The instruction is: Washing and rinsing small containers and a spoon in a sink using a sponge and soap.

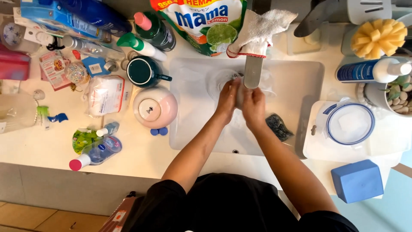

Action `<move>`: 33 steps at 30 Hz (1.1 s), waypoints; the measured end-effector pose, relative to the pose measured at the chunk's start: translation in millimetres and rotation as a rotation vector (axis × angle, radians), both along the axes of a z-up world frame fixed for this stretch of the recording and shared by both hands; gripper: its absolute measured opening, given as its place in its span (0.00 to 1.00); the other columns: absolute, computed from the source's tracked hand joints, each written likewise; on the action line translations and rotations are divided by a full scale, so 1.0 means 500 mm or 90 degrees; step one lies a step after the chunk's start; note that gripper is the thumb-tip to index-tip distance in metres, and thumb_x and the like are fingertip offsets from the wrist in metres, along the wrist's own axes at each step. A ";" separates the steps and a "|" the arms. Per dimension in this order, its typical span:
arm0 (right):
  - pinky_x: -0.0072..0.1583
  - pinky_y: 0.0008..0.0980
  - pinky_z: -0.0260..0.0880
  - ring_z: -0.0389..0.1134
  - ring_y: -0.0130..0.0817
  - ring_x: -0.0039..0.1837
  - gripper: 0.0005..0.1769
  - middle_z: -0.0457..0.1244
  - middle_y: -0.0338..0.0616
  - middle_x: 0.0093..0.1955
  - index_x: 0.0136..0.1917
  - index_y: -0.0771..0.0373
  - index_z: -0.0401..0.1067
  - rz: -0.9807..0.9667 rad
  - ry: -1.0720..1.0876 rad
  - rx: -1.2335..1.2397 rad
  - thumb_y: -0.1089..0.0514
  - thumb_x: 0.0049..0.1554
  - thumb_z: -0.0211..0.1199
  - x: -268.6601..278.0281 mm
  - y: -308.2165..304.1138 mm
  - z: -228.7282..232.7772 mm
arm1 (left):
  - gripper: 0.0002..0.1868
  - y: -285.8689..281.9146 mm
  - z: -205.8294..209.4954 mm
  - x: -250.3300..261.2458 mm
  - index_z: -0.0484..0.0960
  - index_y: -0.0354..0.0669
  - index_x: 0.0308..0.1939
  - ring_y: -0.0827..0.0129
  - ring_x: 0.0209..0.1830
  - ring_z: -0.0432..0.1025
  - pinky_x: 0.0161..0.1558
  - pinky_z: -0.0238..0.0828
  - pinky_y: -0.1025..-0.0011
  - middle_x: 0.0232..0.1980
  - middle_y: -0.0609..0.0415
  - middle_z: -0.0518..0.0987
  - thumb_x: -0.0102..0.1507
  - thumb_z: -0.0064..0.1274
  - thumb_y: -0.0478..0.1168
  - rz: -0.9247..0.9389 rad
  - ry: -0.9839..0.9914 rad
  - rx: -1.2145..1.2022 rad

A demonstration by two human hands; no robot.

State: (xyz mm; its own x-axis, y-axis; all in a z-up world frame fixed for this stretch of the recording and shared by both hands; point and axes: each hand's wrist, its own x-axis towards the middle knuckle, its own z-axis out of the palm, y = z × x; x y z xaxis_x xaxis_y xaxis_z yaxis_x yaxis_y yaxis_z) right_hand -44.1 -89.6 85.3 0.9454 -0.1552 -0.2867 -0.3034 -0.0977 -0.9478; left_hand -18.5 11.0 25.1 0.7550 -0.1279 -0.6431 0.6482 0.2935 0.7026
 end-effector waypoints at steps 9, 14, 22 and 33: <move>0.43 0.45 0.68 0.70 0.54 0.40 0.12 0.67 0.57 0.39 0.50 0.66 0.72 0.137 -0.169 -0.319 0.54 0.68 0.61 0.007 -0.018 -0.023 | 0.30 0.006 0.075 0.023 0.75 0.49 0.60 0.67 0.46 0.75 0.50 0.74 0.65 0.50 0.56 0.80 0.67 0.43 0.66 0.094 0.186 -0.249; 0.44 0.47 0.69 0.69 0.54 0.40 0.11 0.66 0.58 0.40 0.52 0.69 0.71 0.133 -0.238 -0.282 0.56 0.66 0.61 0.004 0.002 0.060 | 0.28 -0.005 0.032 0.036 0.75 0.43 0.60 0.63 0.48 0.75 0.53 0.72 0.61 0.50 0.52 0.80 0.69 0.46 0.62 0.153 -0.020 -0.250; 0.48 0.48 0.71 0.71 0.55 0.43 0.13 0.68 0.56 0.38 0.45 0.66 0.71 0.261 -0.364 -0.463 0.53 0.62 0.66 0.020 -0.036 0.003 | 0.31 -0.006 0.033 0.030 0.78 0.44 0.58 0.61 0.49 0.78 0.54 0.75 0.63 0.50 0.51 0.83 0.68 0.42 0.65 0.069 0.127 -0.429; 0.50 0.41 0.70 0.71 0.55 0.47 0.19 0.69 0.61 0.43 0.47 0.68 0.74 0.219 -0.143 -0.462 0.48 0.67 0.58 0.029 -0.009 0.025 | 0.26 0.007 0.000 0.044 0.79 0.47 0.58 0.61 0.56 0.72 0.58 0.72 0.64 0.57 0.49 0.77 0.72 0.44 0.63 0.106 0.089 -0.432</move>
State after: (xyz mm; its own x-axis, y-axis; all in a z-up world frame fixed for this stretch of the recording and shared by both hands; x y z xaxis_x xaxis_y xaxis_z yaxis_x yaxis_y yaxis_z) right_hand -29.6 -94.0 97.6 0.9965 0.0790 -0.0259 0.0435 -0.7603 -0.6482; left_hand 3.5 14.8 25.2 0.7158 -0.4237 -0.5550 0.6270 0.7399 0.2438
